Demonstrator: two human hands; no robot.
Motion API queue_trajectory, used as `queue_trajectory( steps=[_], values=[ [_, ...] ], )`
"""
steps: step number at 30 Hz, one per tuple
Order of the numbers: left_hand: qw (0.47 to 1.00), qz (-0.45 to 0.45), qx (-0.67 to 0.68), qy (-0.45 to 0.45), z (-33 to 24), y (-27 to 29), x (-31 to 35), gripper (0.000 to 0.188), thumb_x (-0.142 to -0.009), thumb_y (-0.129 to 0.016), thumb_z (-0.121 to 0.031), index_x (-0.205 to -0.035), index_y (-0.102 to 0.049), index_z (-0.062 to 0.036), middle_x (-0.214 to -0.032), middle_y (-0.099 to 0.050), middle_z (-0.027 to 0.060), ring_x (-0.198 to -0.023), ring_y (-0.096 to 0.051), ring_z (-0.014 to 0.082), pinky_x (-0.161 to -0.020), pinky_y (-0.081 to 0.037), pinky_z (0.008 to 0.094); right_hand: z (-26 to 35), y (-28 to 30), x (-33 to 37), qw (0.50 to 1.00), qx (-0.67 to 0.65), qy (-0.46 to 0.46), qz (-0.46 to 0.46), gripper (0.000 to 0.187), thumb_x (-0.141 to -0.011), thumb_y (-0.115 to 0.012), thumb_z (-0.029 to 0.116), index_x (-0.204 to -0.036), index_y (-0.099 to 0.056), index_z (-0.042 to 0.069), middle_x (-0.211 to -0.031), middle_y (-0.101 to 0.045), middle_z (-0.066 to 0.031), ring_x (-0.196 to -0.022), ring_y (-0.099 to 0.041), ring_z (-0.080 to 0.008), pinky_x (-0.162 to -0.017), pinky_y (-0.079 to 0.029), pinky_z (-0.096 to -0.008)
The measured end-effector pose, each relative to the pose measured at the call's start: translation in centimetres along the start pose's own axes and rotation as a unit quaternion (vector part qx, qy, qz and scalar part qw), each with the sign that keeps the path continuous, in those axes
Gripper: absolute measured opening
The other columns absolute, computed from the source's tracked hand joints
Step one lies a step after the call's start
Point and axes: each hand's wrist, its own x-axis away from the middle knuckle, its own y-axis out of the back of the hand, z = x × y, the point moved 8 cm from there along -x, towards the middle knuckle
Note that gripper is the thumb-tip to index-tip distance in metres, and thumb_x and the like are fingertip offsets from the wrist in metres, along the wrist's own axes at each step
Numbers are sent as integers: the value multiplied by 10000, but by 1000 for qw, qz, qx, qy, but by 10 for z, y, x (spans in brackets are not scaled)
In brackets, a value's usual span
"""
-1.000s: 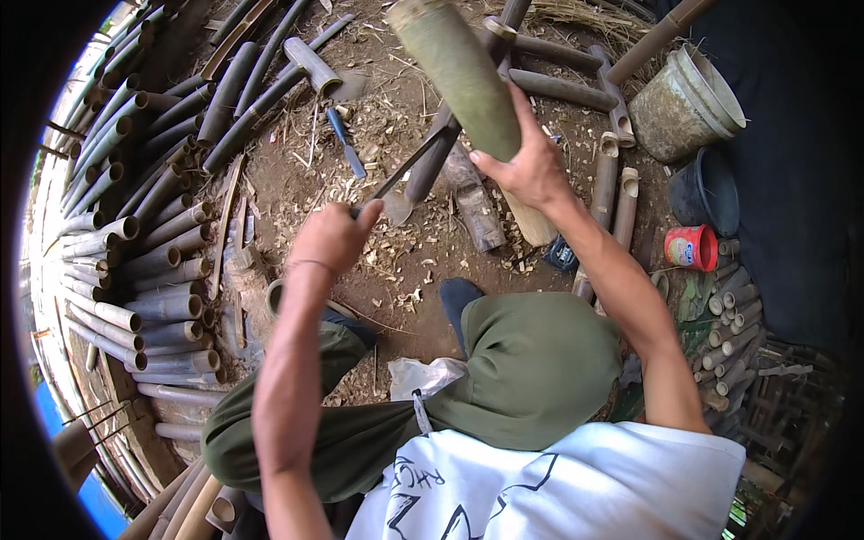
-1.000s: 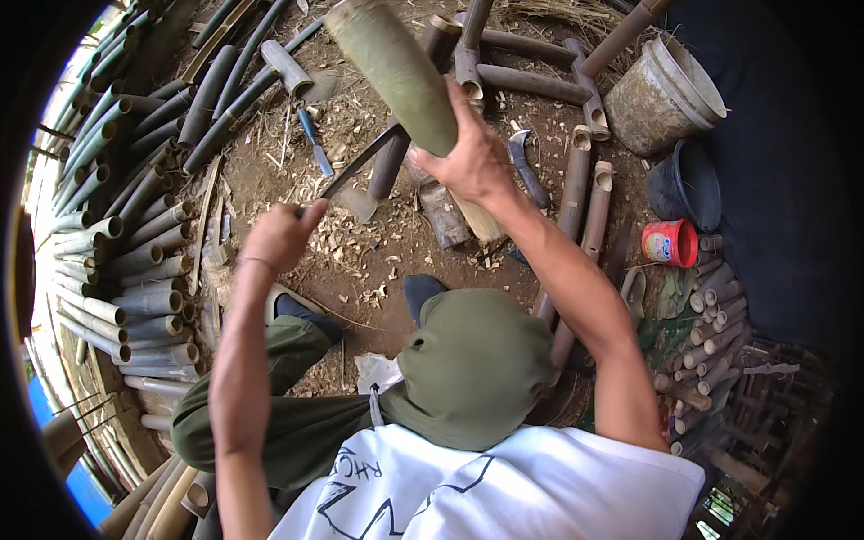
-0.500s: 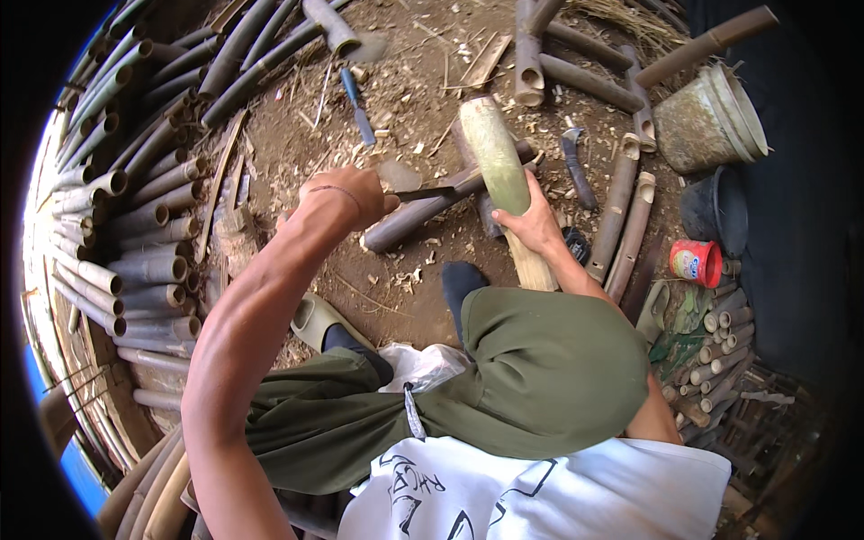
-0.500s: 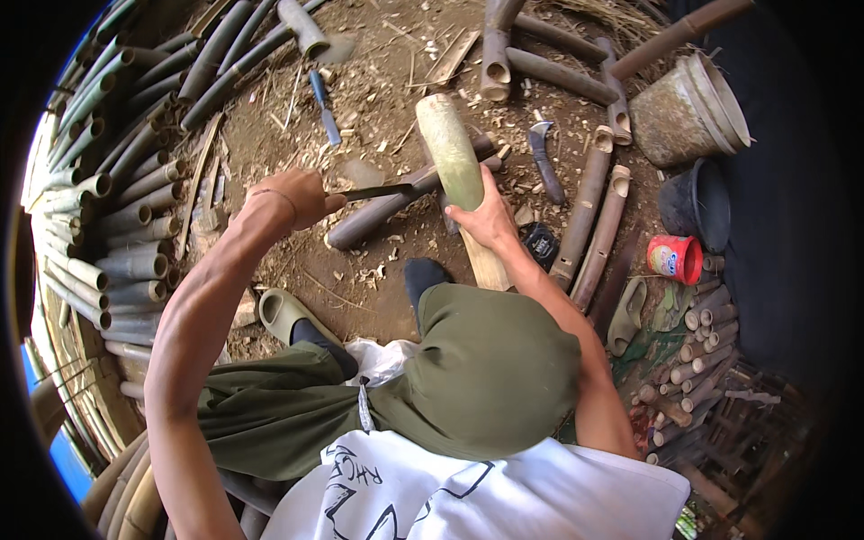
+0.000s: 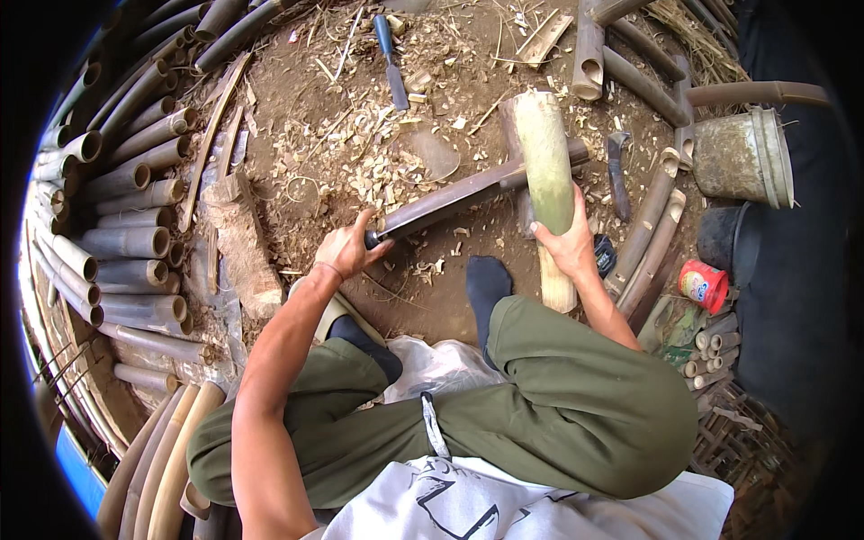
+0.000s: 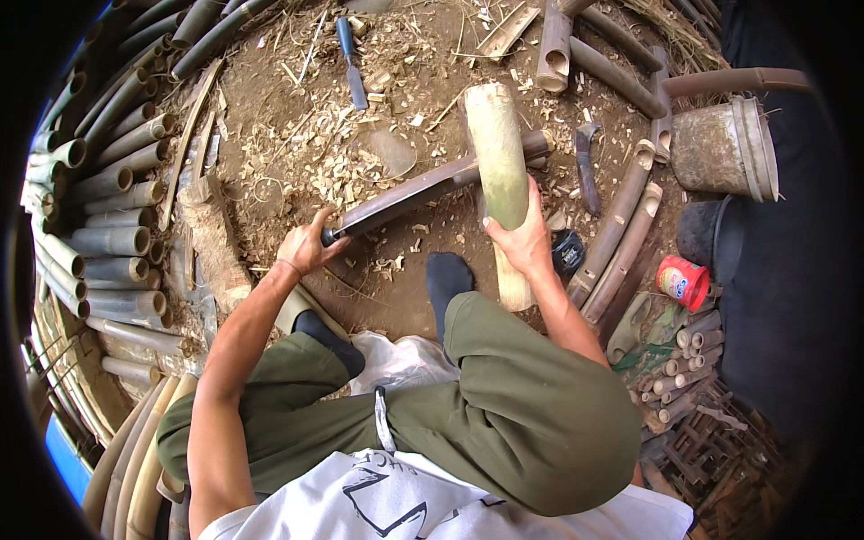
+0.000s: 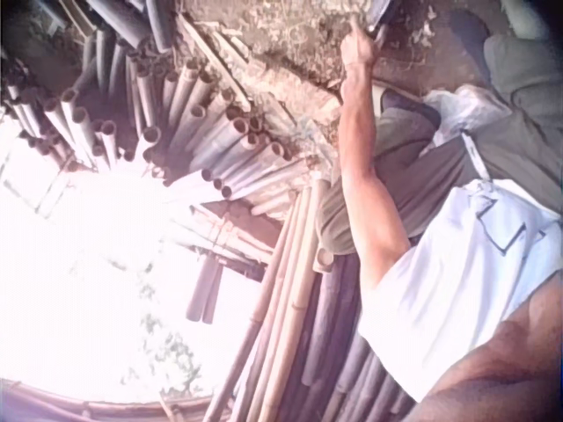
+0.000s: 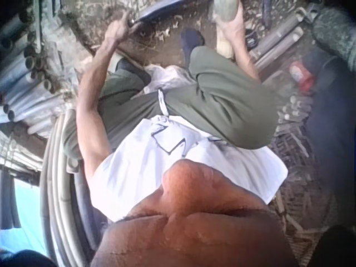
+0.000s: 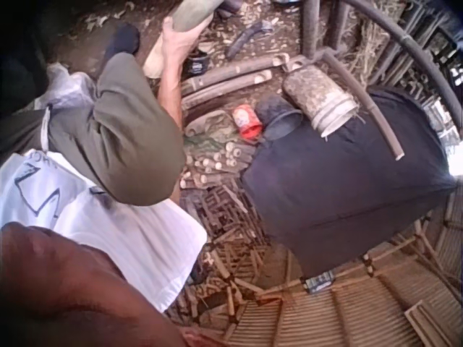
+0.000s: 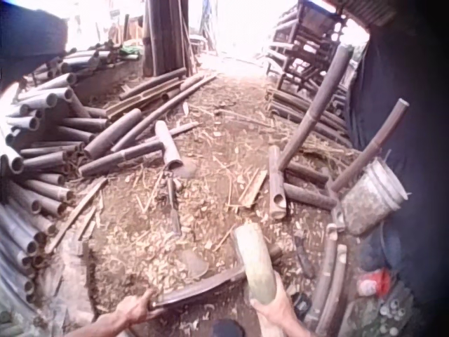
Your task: The person shapes a bamboo pole by sawing a groove into it and then using a mallet and chisel to carve out sections while sitting on the ground. They handle various bamboo pieces and tools throughout the process.
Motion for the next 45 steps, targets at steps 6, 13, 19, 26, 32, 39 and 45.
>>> queue_trajectory(
  steps=[6, 13, 19, 26, 32, 39, 45],
  values=[
    [994, 70, -78, 45, -24, 46, 12, 755, -886, -636, -573, -1463, -364, -170, -977, -734, 162, -847, -726, 289, -794, -593, 442, -6, 1, 0, 999, -2, -34, 13, 977, -730, -797, 197, -1517, -230, 83, -1318, -566, -201, -1217, -573, -306, -1025, -450, -382],
    [991, -116, 59, -33, -87, 80, -18, 443, -775, -806, -284, -1109, -648, -40, -1058, -655, 153, -931, -664, 316, -850, -549, 379, -12, 29, 21, 953, -297, -55, 10, 766, -797, -753, 224, -1426, -382, -4, -1264, -567, -113, -1146, -551, -197, -1007, -427, -325],
    [986, -141, 78, -38, -141, 23, -76, 592, -693, -874, -280, -1058, -563, 66, -1121, -585, 254, -1006, -616, 390, -876, -514, 452, -19, 100, 93, 924, -362, -74, -98, 666, -813, -690, 144, -1392, -393, 4, -1172, -569, -110, -1065, -560, -191, -931, -464, -331],
    [995, -99, 21, -12, -126, 12, -63, 578, -690, -884, -280, -993, -547, 78, -1056, -601, 272, -958, -618, 418, -853, -507, 482, -52, 137, 164, 940, -284, -128, -136, 747, -761, -709, 248, -1392, -411, -20, -1176, -581, -116, -1045, -563, -200, -944, -450, -334],
    [989, -145, -2, -16, -126, 40, -42, 486, -839, -753, -437, -932, -559, -1, -969, -629, 192, -838, -640, 325, -696, -518, 440, -79, 113, 185, 929, -302, -175, -124, 764, -756, -724, 253, -1398, -408, -15, -1191, -576, -110, -1063, -551, -190, -953, -443, -331],
    [998, 37, -32, 41, -150, 109, 6, 663, -951, -490, -606, -879, -667, 28, -751, -658, 289, -781, -674, 431, -779, -506, 504, -59, 104, 183, 937, -290, -176, -78, 829, -756, -747, 289, -1427, -371, -18, -1235, -559, -109, -1108, -541, -200, -984, -427, -335],
    [998, 34, -52, 31, -134, 101, 20, 745, -982, -400, -616, -858, -668, 67, -672, -619, 289, -691, -647, 439, -713, -481, 509, -47, 93, 171, 944, -273, -181, -48, 929, -748, -773, 325, -1467, -313, -41, -1304, -527, -125, -1180, -515, -211, -1037, -393, -343]
  ],
)
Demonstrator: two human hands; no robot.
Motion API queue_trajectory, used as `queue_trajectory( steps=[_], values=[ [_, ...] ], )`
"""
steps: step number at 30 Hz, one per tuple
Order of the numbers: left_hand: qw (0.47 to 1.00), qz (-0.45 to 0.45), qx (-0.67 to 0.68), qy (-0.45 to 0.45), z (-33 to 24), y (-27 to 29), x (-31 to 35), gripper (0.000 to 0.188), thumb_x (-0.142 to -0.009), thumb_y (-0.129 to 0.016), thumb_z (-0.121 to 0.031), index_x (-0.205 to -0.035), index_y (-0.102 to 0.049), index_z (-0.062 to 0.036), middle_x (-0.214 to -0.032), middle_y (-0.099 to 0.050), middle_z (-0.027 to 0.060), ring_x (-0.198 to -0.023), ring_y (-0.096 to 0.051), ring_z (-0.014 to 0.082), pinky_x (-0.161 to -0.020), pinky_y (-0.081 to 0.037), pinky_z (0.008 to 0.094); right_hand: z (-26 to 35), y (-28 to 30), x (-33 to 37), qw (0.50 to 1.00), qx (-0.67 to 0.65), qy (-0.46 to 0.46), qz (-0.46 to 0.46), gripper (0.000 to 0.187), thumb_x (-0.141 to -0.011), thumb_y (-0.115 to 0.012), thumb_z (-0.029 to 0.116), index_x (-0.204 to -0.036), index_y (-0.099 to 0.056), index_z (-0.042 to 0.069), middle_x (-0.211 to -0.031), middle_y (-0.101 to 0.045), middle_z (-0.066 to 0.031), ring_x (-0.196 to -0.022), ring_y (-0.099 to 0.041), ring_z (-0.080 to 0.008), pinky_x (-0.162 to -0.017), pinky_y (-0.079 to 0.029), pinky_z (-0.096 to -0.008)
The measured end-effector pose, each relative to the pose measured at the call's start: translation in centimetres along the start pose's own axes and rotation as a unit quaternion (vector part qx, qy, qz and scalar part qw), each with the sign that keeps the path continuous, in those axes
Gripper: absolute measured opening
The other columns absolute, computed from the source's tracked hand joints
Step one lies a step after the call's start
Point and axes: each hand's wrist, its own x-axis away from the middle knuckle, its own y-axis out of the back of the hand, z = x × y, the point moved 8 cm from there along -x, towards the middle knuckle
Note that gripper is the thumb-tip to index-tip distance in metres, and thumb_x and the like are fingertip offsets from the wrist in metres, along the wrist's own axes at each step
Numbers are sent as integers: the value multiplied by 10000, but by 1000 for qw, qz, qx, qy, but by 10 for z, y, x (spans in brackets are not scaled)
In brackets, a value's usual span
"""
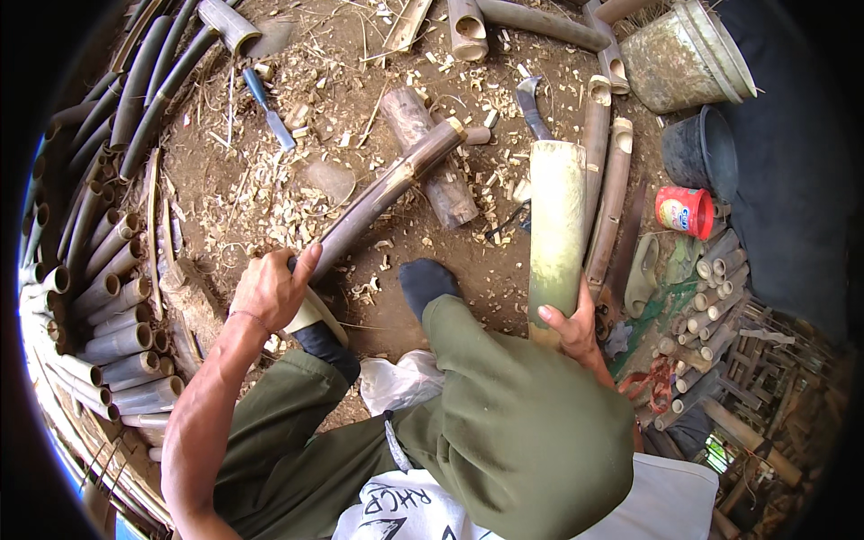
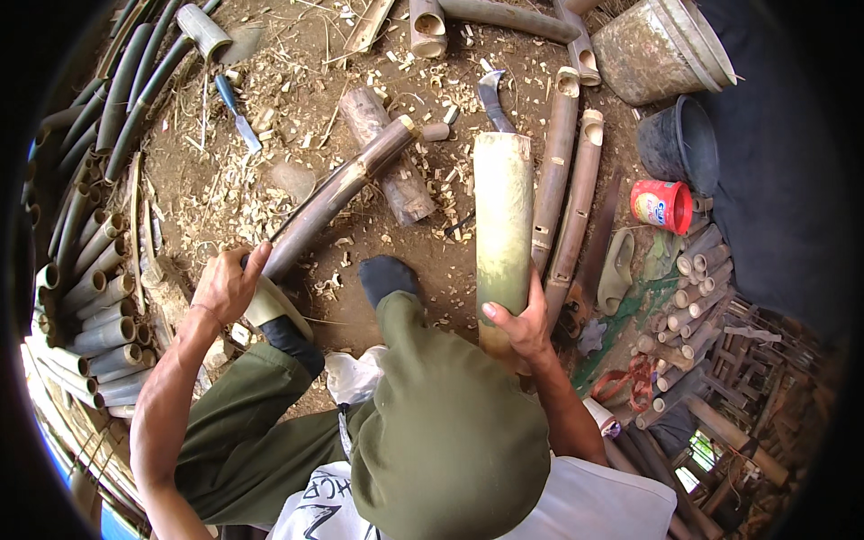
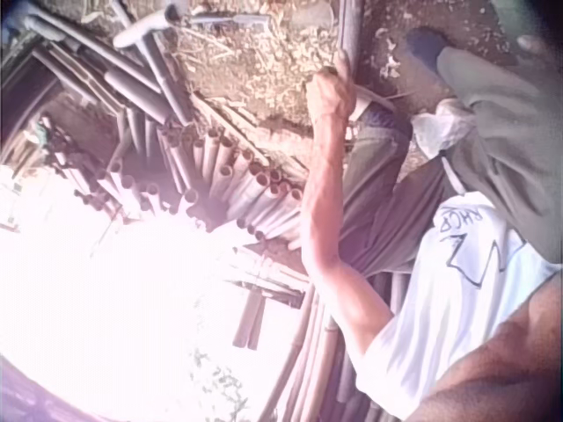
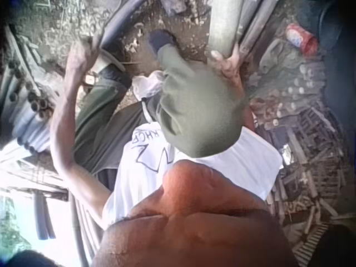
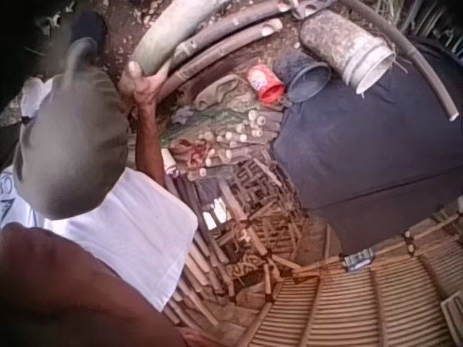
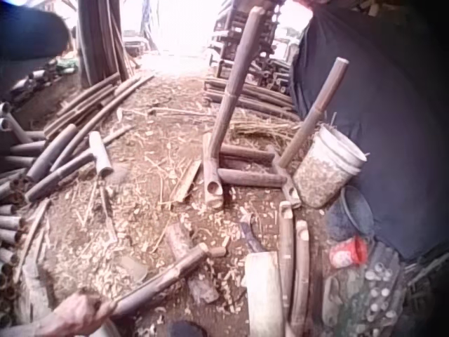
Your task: The person shapes a bamboo pole by sawing a groove into it and then using a mallet and chisel to carve out sections while sitting on the ground. They handle various bamboo pieces and tools throughout the process.
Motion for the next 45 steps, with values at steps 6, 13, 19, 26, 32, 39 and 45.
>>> queue_trajectory(
  steps=[6, 13, 19, 26, 32, 39, 45],
  values=[
    [1000, 26, 3, 2, 10, -5, 0, 750, -976, -403, -630, -900, -675, 66, -670, -618, 292, -717, -660, 439, -721, -491, 506, -1, -9, -7, 999, -3, -24, 21, 909, -761, -759, 299, -1472, -304, -40, -1311, -524, -129, -1188, -515, -209, -1039, -394, -345],
    [998, 52, 6, 22, 12, -10, -2, 768, -970, -391, -644, -895, -690, 60, -770, -644, 330, -834, -658, 483, -786, -505, 528, 0, -21, -15, 999, -24, -21, 29, 901, -760, -759, 273, -1469, -305, -46, -1310, -529, -129, -1184, -520, -207, -1039, -393, -341],
    [999, 41, 11, 15, 13, -12, -1, 741, -974, -403, -631, -908, -674, 56, -657, -609, 286, -729, -655, 454, -734, -490, 512, -4, -25, -19, 998, -27, -23, 43, 891, -767, -752, 271, -1469, -305, -48, -1314, -526, -128, -1185, -518, -207, -1036, -392, -338],
    [999, 33, 15, 10, 12, -13, -3, 745, -972, -400, -637, -870, -660, 53, -644, -604, 285, -719, -653, 454, -722, -491, 515, -2, -26, -22, 999, -18, -4, 36, 833, -751, -725, 246, -1424, -321, -35, -1199, -553, -150, -991, -604, -235, -870, -515, -371],
    [999, 37, 7, 13, 12, -17, -4, 712, -980, -409, -611, -863, -658, 45, -675, -615, 293, -735, -648, 466, -726, -489, 515, 4, -32, -22, 999, -19, -12, 45, 902, -760, -758, 259, -1472, -295, -45, -1327, -517, -140, -1204, -514, -216, -1046, -390, -343],
    [999, 39, -11, 30, 21, -33, -9, 670, -971, -460, -577, -933, -683, 54, -802, -654, 328, -862, -654, 485, -818, -505, 525, 28, -71, -44, 989, 52, 131, 39, 1001, -749, -766, 206, -1526, -180, -26, -1409, -459, -175, -1309, -462, -253, -1108, -353, -371],
    [996, 62, -22, 60, 14, -23, -5, 696, -967, -453, -590, -940, -695, 62, -827, -657, 335, -891, -658, 480, -830, -509, 520, 52, -75, -74, 972, 182, 142, 40, 978, -735, -796, 176, -1515, -239, -21, -1385, -512, -248, -1247, -553, -309, -1057, -439, -379]
  ],
)
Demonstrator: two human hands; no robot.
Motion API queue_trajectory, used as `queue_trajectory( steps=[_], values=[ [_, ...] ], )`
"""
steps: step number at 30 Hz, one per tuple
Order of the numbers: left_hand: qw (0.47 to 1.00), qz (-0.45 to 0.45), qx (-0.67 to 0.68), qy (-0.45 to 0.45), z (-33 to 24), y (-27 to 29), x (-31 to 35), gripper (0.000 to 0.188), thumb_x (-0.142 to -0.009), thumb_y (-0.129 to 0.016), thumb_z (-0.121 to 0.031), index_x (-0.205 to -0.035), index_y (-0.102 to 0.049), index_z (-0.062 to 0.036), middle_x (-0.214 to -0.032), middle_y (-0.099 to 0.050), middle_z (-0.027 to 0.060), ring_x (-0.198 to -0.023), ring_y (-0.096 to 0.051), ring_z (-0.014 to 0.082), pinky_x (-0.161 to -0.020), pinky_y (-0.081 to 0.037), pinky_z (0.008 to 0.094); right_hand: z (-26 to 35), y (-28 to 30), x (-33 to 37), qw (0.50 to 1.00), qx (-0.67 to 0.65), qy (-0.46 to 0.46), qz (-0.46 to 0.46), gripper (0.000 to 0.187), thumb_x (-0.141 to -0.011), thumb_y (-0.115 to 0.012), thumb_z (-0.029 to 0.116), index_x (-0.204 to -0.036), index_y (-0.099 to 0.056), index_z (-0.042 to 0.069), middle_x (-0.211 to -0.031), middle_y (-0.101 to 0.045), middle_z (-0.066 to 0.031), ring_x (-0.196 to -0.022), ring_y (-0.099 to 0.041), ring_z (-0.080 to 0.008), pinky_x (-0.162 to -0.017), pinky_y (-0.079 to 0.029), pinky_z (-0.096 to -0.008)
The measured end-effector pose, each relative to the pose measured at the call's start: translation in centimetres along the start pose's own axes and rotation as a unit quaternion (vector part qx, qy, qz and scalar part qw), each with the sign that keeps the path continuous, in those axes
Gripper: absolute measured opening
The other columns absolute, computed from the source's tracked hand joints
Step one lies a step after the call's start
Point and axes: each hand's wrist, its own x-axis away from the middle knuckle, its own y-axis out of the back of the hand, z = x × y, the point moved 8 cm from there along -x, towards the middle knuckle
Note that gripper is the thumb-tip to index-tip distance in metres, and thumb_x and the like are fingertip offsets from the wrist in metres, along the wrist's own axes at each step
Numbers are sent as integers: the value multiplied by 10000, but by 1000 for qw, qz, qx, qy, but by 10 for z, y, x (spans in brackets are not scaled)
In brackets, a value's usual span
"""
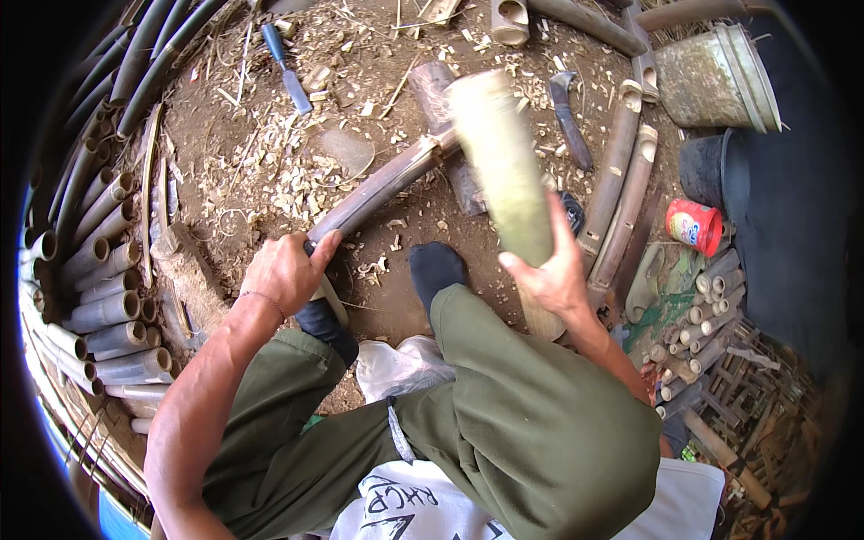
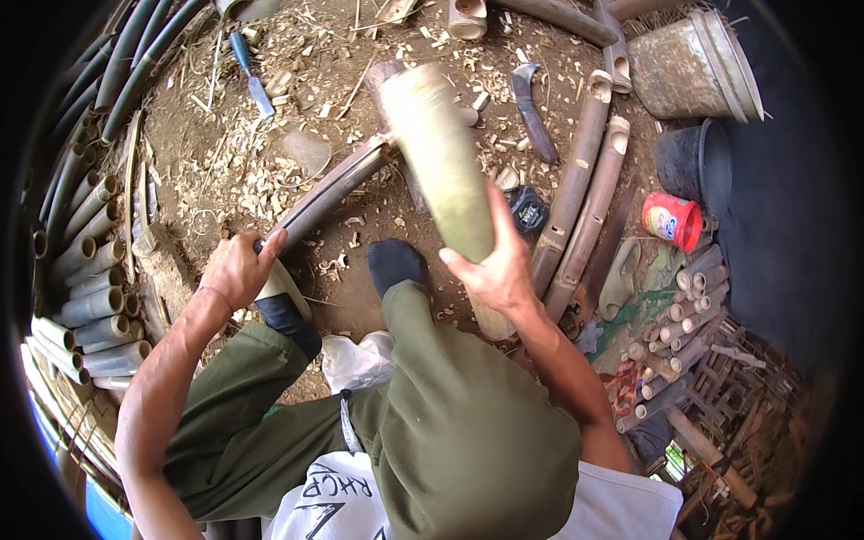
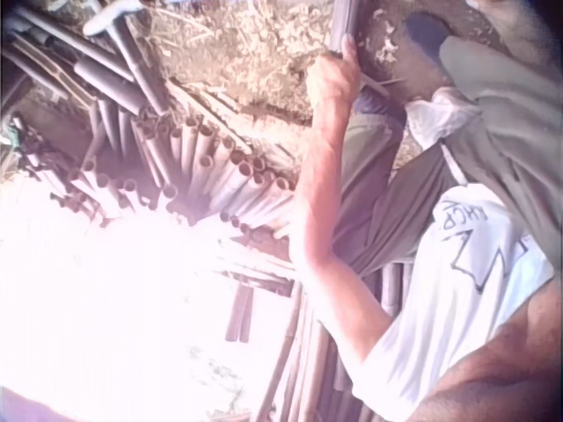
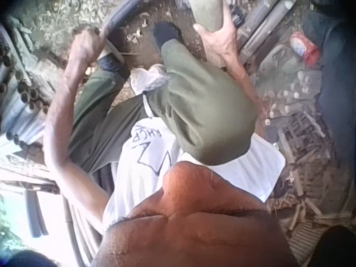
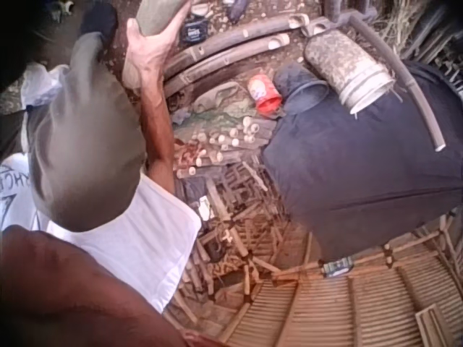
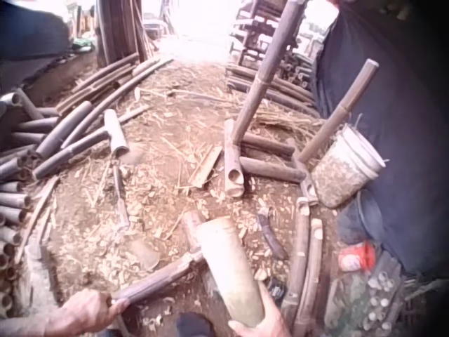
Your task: The person shapes a bamboo pole by sawing a groove into it and then using a mallet and chisel to carve out sections while sitting on the ground. They handle various bamboo pieces and tools throughout the process.
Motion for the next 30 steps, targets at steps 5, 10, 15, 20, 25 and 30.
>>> queue_trajectory(
  steps=[5, 10, 15, 20, 25, 30],
  values=[
    [1000, -2, 2, -1, 1, 1, 1, 727, -958, -450, -611, -928, -698, 71, -852, -655, 345, -901, -658, 477, -831, -510, 517, 16, 21, 7, 966, -140, 126, -177, 894, -774, -754, 187, -1483, -257, -37, -1234, -565, -170, -1090, -606, -282, -970, -489, -391],
    [1000, 1, -29, -7, -7, 12, 8, 724, -961, -452, -603, -920, -698, 76, -865, -655, 346, -913, -657, 477, -831, -515, 517, -8, -17, 1, 995, 90, 10, 51, 991, -709, -801, 176, -1515, -254, -5, -1468, -445, -230, -1326, -484, -299, -1092, -402, -388],
    [1000, -18, -16, 1, -8, 15, 11, 714, -948, -474, -604, -898, -712, 67, -857, -658, 340, -901, -660, 484, -816, -524, 519, 33, 33, 0, 967, -160, 123, -152, 846, -785, -741, 157, -1459, -268, -39, -1223, -567, -189, -1061, -610, -270, -920, -513, -381],
    [999, -27, -22, 7, -16, 25, 12, 709, -946, -473, -607, -914, -718, 58, -872, -670, 323, -908, -664, 476, -815, -527, 511, -16, -23, 3, 985, 164, 37, 24, 939, -745, -767, 245, -1504, -267, 9, -1365, -522, -260, -1189, -589, -378, -988, -492, -469],
    [999, -7, -42, 22, -16, 26, 16, 728, -962, -444, -604, -886, -719, 65, -901, -668, 329, -900, -672, 463, -813, -529, 509, 21, 5, 5, 993, -3, 92, -74, 955, -738, -805, 223, -1489, -267, -20, -1307, -545, -237, -1138, -602, -318, -964, -495, -388],
    [998, -9, -60, 10, -23, 30, 15, 717, -965, -453, -594, -835, -707, 63, -813, -670, 306, -781, -677, 446, -747, -534, 493, 9, 1, 16, 989, -24, 89, -117, 900, -771, -751, 254, -1465, -258, -39, -1286, -549, -253, -1111, -615, -344, -945, -505, -415]
  ],
)
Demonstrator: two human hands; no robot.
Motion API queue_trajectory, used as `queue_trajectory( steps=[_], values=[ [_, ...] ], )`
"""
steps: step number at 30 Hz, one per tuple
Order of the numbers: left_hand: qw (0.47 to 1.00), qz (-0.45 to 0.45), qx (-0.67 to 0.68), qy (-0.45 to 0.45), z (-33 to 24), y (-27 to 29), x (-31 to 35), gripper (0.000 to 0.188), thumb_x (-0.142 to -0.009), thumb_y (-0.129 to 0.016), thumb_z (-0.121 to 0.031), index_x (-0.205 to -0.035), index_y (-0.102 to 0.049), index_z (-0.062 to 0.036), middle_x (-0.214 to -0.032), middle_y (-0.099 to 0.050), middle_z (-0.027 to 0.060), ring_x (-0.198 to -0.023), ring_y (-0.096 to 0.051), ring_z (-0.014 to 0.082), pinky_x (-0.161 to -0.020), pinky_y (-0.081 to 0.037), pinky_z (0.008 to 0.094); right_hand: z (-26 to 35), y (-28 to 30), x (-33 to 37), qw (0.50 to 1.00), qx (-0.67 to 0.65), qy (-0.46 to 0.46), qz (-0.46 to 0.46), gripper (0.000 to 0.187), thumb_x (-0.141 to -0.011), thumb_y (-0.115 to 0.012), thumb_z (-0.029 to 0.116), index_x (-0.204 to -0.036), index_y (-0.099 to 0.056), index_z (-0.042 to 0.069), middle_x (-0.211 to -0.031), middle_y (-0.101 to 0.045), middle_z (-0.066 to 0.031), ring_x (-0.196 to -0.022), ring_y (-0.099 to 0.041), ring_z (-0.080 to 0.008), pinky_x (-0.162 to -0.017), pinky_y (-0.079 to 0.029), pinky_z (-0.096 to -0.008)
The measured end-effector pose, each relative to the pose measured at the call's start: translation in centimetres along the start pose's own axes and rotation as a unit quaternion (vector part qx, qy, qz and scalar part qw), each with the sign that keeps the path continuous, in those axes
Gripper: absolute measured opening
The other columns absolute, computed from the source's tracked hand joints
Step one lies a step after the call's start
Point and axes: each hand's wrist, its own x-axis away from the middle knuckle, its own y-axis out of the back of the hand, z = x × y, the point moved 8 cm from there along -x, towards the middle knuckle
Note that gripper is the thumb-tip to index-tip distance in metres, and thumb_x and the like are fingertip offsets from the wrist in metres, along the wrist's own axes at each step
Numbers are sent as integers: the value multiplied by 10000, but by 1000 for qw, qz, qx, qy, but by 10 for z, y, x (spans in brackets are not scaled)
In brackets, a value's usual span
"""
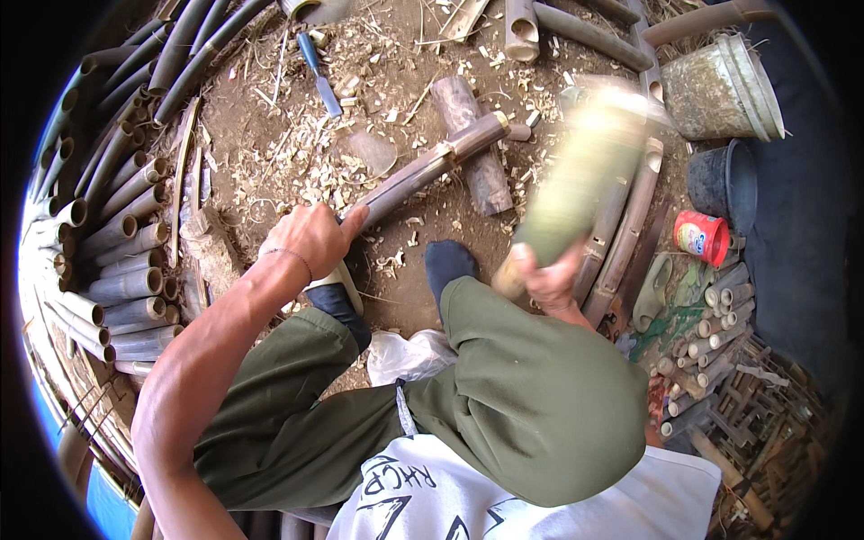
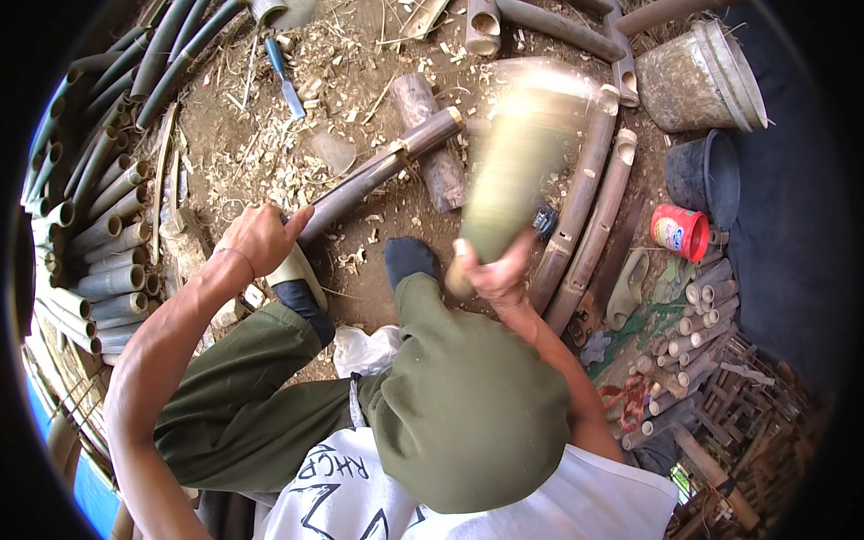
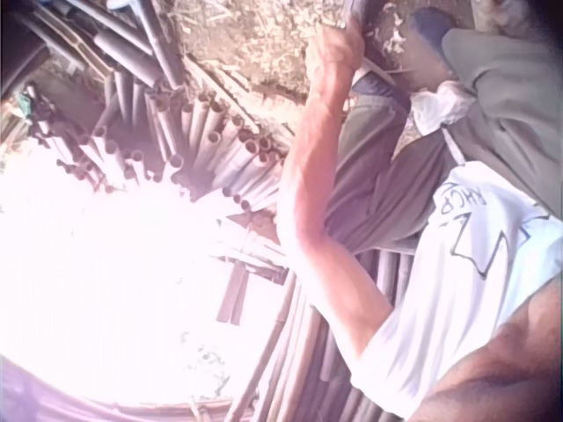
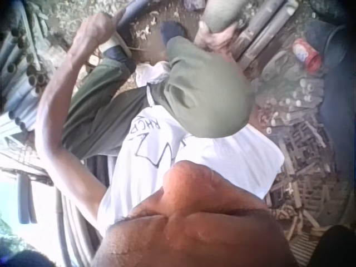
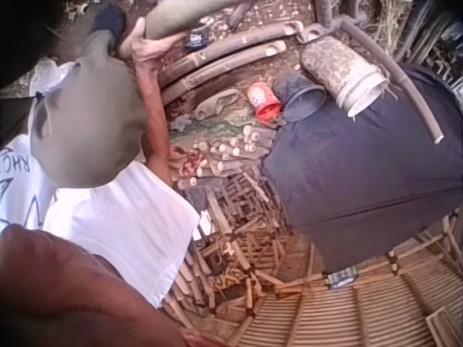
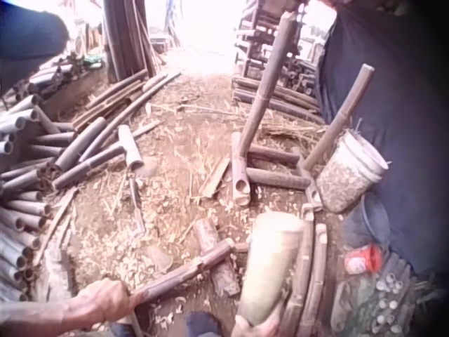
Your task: The person shapes a bamboo pole by sawing a groove into it and then using a mallet and chisel to carve out sections while sitting on the ground. They handle various bamboo pieces and tools throughout the process.
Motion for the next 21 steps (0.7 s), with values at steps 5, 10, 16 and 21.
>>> queue_trajectory(
  steps=[5, 10, 16, 21],
  values=[
    [1000, 18, -10, 3, -9, 7, -2, 754, -982, -431, -589, -701, -675, 66, -710, -656, 285, -668, -681, 413, -670, -527, 502, -14, -8, -4, 989, 88, -8, 122, 941, -719, -814, 235, -1485, -307, 29, -1316, -575, -229, -1184, -603, -332, -979, -491, -391],
    [998, -38, -42, -28, -24, 23, 4, 799, -971, -404, -642, -782, -696, 77, -780, -673, 280, -728, -696, 354, -720, -537, 488, -11, 27, 4, 981, -100, 9, -164, 700, -809, -702, 199, -1364, -332, -16, -1155, -546, -167, -957, -597, -234, -876, -509, -417],
    [999, 11, -47, -7, -32, 28, 4, 750, -991, -392, -608, -689, -671, 19, -785, -690, 249, -723, -703, 297, -697, -555, 471, -23, -19, -23, 982, 91, -52, 155, 986, -748, -774, 275, -1526, -211, 51, -1375, -525, -265, -1172, -604, -378, -985, -488, -414],
    [998, -26, -46, -26, -36, 28, 8, 734, -990, -406, -598, -802, -710, 43, -768, -698, 212, -674, -705, 291, -698, -569, 438, 3, 26, -4, 988, -54, 23, -141, 910, -772, -757, 248, -1477, -248, -18, -1258, -551, -195, -1103, -595, -299, -956, -491, -408]
  ],
)
